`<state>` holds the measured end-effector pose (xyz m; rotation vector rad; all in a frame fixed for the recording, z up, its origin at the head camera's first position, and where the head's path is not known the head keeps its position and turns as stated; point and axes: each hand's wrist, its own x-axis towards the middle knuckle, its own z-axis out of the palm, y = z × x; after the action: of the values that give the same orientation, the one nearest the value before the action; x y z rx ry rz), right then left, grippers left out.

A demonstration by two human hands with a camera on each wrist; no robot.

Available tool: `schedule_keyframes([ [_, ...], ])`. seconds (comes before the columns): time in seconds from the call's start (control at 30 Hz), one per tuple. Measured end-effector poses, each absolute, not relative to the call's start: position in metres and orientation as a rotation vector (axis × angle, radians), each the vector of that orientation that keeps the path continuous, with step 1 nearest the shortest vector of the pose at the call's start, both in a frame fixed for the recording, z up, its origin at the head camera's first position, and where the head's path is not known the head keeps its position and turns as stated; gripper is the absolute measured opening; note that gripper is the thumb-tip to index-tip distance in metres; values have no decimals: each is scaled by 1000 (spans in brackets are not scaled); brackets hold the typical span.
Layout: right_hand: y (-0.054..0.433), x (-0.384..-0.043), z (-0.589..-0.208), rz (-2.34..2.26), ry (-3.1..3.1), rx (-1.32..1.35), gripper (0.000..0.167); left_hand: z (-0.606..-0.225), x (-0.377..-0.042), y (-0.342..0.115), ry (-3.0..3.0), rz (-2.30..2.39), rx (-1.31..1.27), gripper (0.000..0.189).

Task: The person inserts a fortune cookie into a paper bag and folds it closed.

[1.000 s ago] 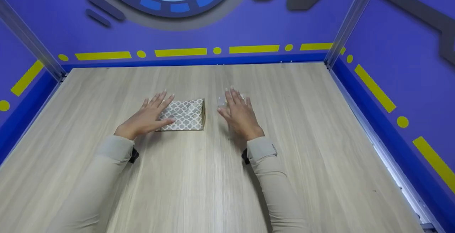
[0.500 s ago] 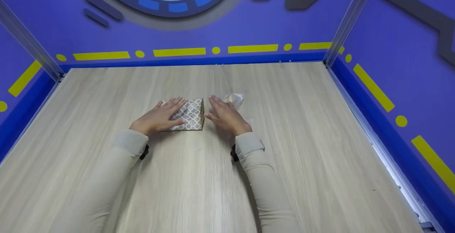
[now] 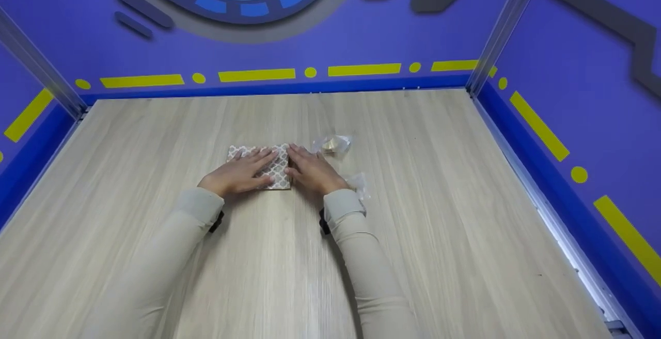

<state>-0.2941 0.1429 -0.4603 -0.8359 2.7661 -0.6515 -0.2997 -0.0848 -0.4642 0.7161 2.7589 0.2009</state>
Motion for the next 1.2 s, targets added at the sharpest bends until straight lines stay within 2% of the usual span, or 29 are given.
schedule_keyframes([
  [0.43, 141, -295, -468, -596, 2762, -837, 54, -463, -295, -85, 2703, 180, 691, 67],
  [0.67, 142, -294, -468, -571, 2738, -803, 58, -464, -292, -86, 2704, 146, 702, 65],
  [0.93, 139, -293, -469, -529, 2687, -930, 59, -463, -286, -89, 2708, 236, 714, 66],
  [1.07, 138, -292, -470, -519, 2648, -997, 58, -463, -283, -91, 2661, 327, 692, 70],
  [1.2, 138, -292, -470, -521, 2602, -959, 63, -464, -284, -92, 2624, 425, 608, 84],
])
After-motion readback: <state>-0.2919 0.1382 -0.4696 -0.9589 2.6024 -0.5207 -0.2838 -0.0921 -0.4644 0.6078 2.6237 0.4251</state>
